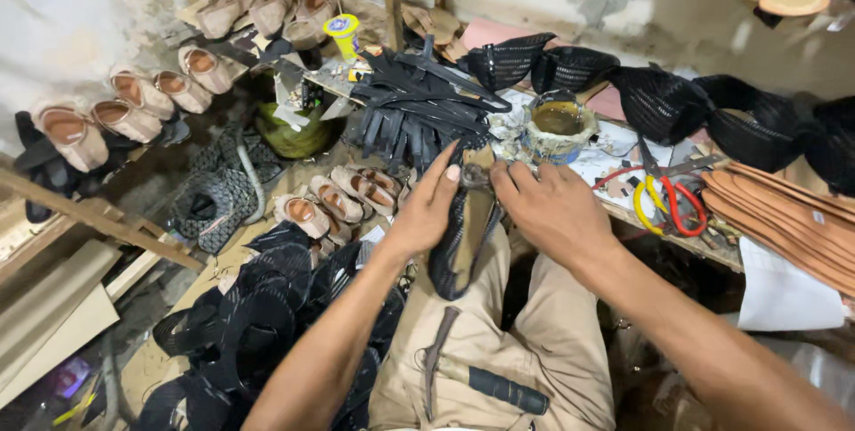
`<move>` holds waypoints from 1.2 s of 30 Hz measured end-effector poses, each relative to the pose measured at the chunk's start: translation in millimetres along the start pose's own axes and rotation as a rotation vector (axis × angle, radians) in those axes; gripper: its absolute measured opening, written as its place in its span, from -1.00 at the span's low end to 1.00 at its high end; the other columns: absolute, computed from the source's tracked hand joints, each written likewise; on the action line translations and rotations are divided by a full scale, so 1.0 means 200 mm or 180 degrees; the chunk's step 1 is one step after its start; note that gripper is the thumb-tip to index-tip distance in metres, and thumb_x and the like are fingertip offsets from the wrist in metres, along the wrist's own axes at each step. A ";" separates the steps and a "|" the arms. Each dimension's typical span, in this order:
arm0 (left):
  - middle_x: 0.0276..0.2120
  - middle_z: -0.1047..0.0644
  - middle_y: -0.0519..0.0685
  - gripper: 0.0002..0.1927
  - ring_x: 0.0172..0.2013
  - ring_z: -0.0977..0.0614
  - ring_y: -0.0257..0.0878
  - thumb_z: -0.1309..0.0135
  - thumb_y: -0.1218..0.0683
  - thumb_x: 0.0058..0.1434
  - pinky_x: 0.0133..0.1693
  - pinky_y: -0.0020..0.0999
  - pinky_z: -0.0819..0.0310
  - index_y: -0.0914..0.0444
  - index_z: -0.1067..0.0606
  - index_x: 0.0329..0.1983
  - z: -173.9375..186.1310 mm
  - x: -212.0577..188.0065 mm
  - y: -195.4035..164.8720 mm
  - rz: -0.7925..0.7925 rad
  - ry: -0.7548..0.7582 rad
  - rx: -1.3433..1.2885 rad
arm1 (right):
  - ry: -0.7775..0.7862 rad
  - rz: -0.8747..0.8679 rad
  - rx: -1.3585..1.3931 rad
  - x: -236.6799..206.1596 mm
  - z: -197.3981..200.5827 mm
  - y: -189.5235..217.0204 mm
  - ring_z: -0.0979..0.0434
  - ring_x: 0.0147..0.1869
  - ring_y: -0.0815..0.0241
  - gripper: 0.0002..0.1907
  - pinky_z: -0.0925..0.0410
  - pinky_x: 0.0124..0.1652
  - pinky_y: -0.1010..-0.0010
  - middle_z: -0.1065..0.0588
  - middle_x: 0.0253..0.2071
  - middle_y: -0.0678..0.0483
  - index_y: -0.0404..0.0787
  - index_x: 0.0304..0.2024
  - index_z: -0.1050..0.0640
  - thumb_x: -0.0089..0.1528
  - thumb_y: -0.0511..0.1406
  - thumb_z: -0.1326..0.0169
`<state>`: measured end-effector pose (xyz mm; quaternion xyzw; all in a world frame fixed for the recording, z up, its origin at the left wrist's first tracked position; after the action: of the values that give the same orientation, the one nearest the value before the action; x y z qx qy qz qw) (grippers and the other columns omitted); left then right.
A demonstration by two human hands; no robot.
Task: The person sits on the floor of a shoe workshop and attaches a black woven shoe upper to a sole. They take an upper from a pile, apply adhesive from a glue pot, press the upper onto the insole, fit and align the edges by hand, and use pliers and a hammer to secure and shape the assembled shoe.
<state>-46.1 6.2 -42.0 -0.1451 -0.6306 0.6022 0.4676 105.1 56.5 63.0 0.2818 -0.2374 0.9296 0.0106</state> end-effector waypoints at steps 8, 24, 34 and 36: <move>0.26 -0.35 0.45 -0.43 0.25 -0.44 0.32 0.28 0.13 0.51 0.25 -0.03 -0.30 0.38 0.02 0.53 -0.10 -0.09 -0.18 -0.0526 -0.0355 0.0905 | 0.0812 -0.0200 0.0200 0.04 0.08 -0.02 -0.57 -0.11 -0.04 -0.61 -0.48 -0.31 0.25 -0.50 -0.17 0.02 -0.25 0.01 -0.51 0.11 -0.34 -0.04; 0.38 -0.35 0.37 -0.45 0.41 -0.36 0.14 0.27 0.01 0.59 0.38 -0.13 -0.12 0.44 -0.14 0.51 -0.11 -0.13 -0.19 -0.0807 -0.0075 0.0128 | 0.1139 -0.0105 0.0477 0.01 0.06 -0.03 -0.61 -0.47 -0.10 -0.62 -0.47 -0.50 0.12 -0.53 -0.25 -0.07 -0.31 0.05 -0.42 0.16 -0.38 0.02; 0.19 -0.44 0.41 -0.51 0.21 -0.48 0.27 0.27 0.05 0.52 0.20 -0.06 -0.36 0.44 -0.20 0.40 -0.05 -0.12 -0.24 -0.0676 -0.0336 0.0916 | 0.0725 0.0313 -0.0388 0.02 0.17 0.02 -0.62 -0.18 0.02 -0.64 -0.50 -0.28 0.19 -0.51 -0.20 0.04 -0.22 -0.03 -0.48 0.10 -0.31 -0.04; 0.15 -0.46 0.43 -0.55 0.16 -0.49 0.33 0.26 0.11 0.52 0.17 0.03 -0.38 0.44 -0.19 0.38 -0.06 -0.14 -0.31 -0.0841 -0.0431 0.1094 | 0.0882 0.0221 -0.0266 0.03 0.17 0.02 -0.61 -0.12 0.00 -0.62 -0.50 -0.24 0.16 -0.51 -0.16 0.02 -0.24 -0.03 -0.49 0.08 -0.31 -0.05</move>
<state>1.8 -21.4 -1.0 0.0612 -0.5622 0.6427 0.5169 117.3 37.4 90.2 0.1416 -0.2818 0.9487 0.0228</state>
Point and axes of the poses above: each hand's wrist, its own x-axis towards the middle knuckle, its own z-axis out of the back of the hand, y = z × x, the point moved 8 cm from there along x, towards the middle knuckle
